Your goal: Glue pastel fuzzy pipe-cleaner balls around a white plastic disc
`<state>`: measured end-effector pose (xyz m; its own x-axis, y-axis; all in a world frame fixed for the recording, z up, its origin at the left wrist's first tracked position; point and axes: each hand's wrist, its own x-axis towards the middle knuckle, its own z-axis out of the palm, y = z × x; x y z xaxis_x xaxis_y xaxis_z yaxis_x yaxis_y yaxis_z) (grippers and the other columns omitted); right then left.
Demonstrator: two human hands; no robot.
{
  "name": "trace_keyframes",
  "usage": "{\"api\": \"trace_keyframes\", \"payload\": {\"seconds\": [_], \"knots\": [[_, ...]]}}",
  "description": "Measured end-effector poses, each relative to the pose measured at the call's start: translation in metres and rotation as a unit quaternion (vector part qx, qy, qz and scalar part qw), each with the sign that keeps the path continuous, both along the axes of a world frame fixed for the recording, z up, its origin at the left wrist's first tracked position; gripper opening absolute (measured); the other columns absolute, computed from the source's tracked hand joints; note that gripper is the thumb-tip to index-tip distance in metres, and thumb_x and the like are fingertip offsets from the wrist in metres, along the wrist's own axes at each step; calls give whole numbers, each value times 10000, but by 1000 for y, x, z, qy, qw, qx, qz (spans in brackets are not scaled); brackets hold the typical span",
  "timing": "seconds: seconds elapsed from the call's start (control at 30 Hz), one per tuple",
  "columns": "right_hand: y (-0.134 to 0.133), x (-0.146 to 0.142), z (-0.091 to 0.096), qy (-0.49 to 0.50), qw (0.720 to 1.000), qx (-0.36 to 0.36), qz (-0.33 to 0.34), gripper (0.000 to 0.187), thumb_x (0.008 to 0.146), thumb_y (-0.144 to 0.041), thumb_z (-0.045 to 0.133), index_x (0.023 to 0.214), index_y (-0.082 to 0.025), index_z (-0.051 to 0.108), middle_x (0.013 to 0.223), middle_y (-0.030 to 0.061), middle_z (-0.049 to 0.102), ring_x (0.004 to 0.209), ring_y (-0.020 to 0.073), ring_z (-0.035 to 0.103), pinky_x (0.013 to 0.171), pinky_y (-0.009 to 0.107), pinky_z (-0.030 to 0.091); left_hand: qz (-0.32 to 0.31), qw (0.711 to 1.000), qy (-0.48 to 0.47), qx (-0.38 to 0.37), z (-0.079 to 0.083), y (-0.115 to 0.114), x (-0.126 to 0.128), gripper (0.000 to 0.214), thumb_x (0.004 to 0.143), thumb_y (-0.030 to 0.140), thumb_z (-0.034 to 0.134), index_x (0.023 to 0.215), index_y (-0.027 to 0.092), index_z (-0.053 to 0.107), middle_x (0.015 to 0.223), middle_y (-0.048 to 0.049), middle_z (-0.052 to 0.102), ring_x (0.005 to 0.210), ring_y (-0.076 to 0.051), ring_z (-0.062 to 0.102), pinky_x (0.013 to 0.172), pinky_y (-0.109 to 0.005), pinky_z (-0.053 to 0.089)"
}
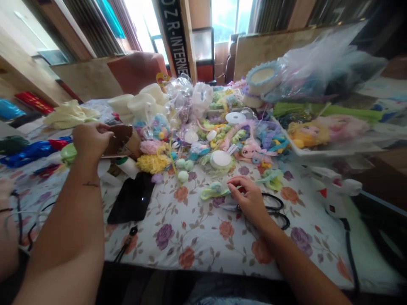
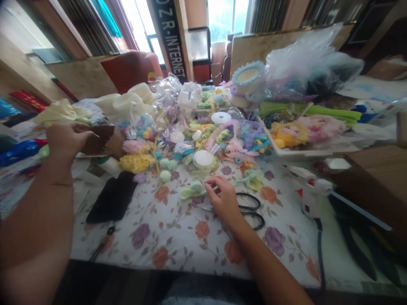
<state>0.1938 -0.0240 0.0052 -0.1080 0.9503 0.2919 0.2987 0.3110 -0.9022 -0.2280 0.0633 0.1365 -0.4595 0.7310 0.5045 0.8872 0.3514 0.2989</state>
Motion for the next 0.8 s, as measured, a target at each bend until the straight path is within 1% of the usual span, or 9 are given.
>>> {"api": "trace_keyframes", "payload": {"seconds": [0.2,0.27,0.33,0.37,0.43,0.47,0.53,0.63,0.8], "knots": [[6,2,-3,2,999,7,-37,136,855,-283,569,802,-193,657,853,67,654,740,187,608,580,281,480,-13,994,29,100,10,-15,48,312,803,214,603,1101,161,680,905,16,729,894,-162,590,962,-319,438],[8,3,-5,0,998,10,-55,137,849,-281,565,789,-192,649,814,60,639,724,186,599,582,283,472,-63,995,6,81,9,-20,77,253,844,286,584,1009,145,714,872,9,729,844,-153,598,915,-302,457],[10,4,-8,-6,998,13,-68,139,847,-279,560,780,-189,643,799,58,633,722,188,594,592,287,471,-156,986,-1,67,2,-27,108,355,804,212,609,1148,168,684,954,4,737,870,-166,615,924,-315,448],[11,4,-10,-10,997,15,-72,139,847,-277,557,781,-189,641,804,60,635,723,188,593,595,289,470,-209,976,-23,50,-4,-30,124,375,830,222,589,1192,155,665,944,-16,741,852,-176,630,906,-321,453],[13,4,-13,-16,997,24,-74,138,848,-273,549,782,-190,636,826,63,643,720,184,591,592,287,469,-268,962,-43,-6,-21,-38,155,255,856,356,591,844,159,752,697,-15,712,692,-182,635,783,-302,476],[14,4,-14,-20,997,30,-73,137,848,-269,545,779,-191,634,834,63,644,716,182,589,586,285,467,-324,943,-58,-47,-31,-41,169,294,861,399,586,757,172,742,695,-25,710,698,-191,639,752,-297,475],[14,3,-16,-33,996,42,-69,133,846,-254,539,768,-192,627,839,65,640,709,180,585,575,283,462,-428,891,-97,-113,-51,-49,194,247,828,411,624,831,196,745,827,-41,740,743,-205,658,712,-289,481],[13,1,-17,-57,995,57,-59,125,846,-226,532,768,-192,624,845,66,634,696,176,580,584,291,464,-468,860,-129,-159,-76,-57,220,214,793,363,655,923,221,750,882,-62,747,773,-232,669,731,-315,492],[10,-2,-18,-83,993,72,-37,126,852,-206,525,776,-189,624,844,59,616,731,179,587,635,302,471,-464,851,-121,-214,-105,-57,236,268,786,373,638,969,220,761,821,-79,743,757,-259,671,709,-328,491]]}}
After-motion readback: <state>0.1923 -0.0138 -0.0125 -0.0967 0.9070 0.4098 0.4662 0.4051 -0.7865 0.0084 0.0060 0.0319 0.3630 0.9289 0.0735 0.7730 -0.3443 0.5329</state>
